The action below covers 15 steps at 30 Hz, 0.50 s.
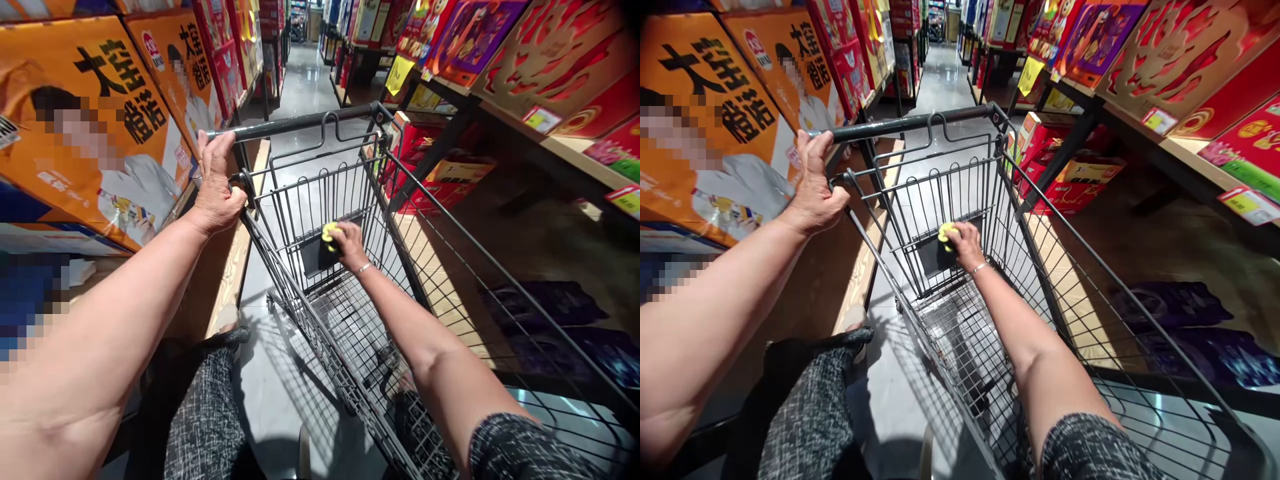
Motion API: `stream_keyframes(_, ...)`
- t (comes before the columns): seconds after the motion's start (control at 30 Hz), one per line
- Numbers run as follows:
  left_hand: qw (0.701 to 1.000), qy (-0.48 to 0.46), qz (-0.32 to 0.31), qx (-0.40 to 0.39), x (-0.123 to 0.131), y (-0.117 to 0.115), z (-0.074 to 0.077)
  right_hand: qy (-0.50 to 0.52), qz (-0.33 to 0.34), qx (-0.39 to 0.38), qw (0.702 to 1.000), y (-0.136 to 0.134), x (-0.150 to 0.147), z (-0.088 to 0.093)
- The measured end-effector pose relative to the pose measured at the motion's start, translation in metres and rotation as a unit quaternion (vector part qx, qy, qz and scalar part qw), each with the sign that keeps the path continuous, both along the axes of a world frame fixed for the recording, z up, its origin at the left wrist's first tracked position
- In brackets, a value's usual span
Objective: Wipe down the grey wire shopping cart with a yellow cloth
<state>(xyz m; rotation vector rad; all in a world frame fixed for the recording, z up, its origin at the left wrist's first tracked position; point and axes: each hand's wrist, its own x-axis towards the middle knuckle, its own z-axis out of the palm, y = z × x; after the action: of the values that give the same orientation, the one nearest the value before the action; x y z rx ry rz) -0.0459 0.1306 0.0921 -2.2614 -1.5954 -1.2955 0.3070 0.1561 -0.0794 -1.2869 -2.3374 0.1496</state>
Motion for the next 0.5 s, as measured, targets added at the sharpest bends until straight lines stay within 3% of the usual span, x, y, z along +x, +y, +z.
stream_keyframes(0.07,1.000,0.000,0.004,0.002,-0.002,0.003,-0.002,-0.027,-0.007,-0.059,0.998,-0.025,0.025,-0.037)
stream_keyframes(0.1,1.000,-0.001,0.005,0.001,-0.003,0.005,-0.003,-0.046,-0.004,-0.085,0.995,-0.032,0.039,-0.046)
stream_keyframes(0.17,1.000,-0.005,0.001,-0.007,-0.006,0.009,-0.003,-0.068,-0.018,-0.097,0.993,-0.032,0.061,-0.045)
stream_keyframes(0.27,1.000,-0.016,-0.004,-0.015,-0.008,0.014,-0.003,-0.046,-0.085,-0.013,0.995,0.007,0.074,0.000)
stream_keyframes(0.4,1.000,-0.008,-0.015,0.007,-0.005,0.012,-0.001,0.001,-0.121,0.101,0.988,0.084,0.060,0.072)
stream_keyframes(0.43,1.000,-0.004,-0.019,0.012,-0.004,0.011,-0.001,0.008,-0.118,0.111,0.987,0.097,0.055,0.079)
stream_keyframes(0.5,1.000,0.000,-0.022,0.020,-0.003,0.009,-0.001,0.021,-0.116,0.111,0.987,0.107,0.048,0.077)
